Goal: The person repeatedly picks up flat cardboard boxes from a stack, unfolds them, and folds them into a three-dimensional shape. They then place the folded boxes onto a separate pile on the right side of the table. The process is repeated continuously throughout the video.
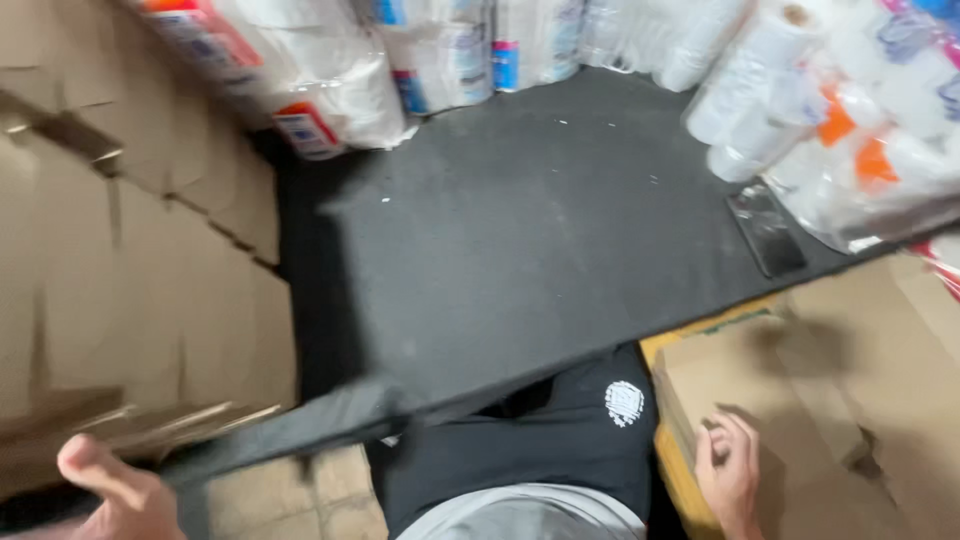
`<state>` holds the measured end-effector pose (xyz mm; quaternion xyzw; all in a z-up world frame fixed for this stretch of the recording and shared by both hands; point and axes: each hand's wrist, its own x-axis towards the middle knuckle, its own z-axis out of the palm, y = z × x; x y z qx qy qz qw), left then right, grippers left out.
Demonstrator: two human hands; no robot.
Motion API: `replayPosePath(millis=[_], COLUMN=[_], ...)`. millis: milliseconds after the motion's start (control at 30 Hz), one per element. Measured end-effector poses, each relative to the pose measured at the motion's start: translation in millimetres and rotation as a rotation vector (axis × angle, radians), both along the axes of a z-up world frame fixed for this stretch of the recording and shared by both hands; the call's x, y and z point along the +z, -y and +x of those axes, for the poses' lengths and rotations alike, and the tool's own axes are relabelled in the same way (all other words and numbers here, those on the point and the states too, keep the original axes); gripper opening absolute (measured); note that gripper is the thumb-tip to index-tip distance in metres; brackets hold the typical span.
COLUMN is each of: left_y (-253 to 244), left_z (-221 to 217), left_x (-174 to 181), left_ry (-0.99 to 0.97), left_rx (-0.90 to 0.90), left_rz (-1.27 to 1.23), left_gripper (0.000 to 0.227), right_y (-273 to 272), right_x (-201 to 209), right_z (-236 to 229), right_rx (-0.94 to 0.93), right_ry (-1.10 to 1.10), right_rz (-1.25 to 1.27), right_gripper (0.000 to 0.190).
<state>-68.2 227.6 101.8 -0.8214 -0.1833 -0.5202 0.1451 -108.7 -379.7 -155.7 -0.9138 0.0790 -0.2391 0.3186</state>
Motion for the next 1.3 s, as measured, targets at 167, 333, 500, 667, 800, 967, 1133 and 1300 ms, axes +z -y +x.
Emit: replayPosePath(millis=[167,333,500,667,800,967,1133,1300], left_y=[-46,-77,-81,-65,-49,17,104,172], left_z=[1,5,6,6,6,22,41,53], left_x=[78,90,87,88,72,62,43,6], left_ry=[0.278,0.254,0.284,0.155,0.137,0.235,0.233,0.045], left_rx=[-0.074,-0.244,-0.241,-0.314,-0.452,-0.604,-0.780,-1.011], left_rz=[-0.232,-0.562,-0.651,-0.442,-0.148,0.068,0.187,-0.034], left_gripper=[0.059,0.076,0.071,0.088,0.065,0.033,0.014,0.010], right_y=[-116,-161,-239,-280,-314,-335,-322,-271], right_x=[45,3,91,180,231,258,232,155], right_z=[59,80,93,139,162,160,163,159], right_rx=[0.178,0.404,0.564,1.076,1.167,1.173,1.056,0.794], right_ry=[0.281,0.172,0.241,0.152,-0.331,-0.548,-0.454,-0.260], right_rz=[0.085,0.241,0.293,0.341,0.526,0.885,1.514,1.635], right_gripper=[0.007,0.013,0.021,0.023,0.034,0.052,0.077,0.058])
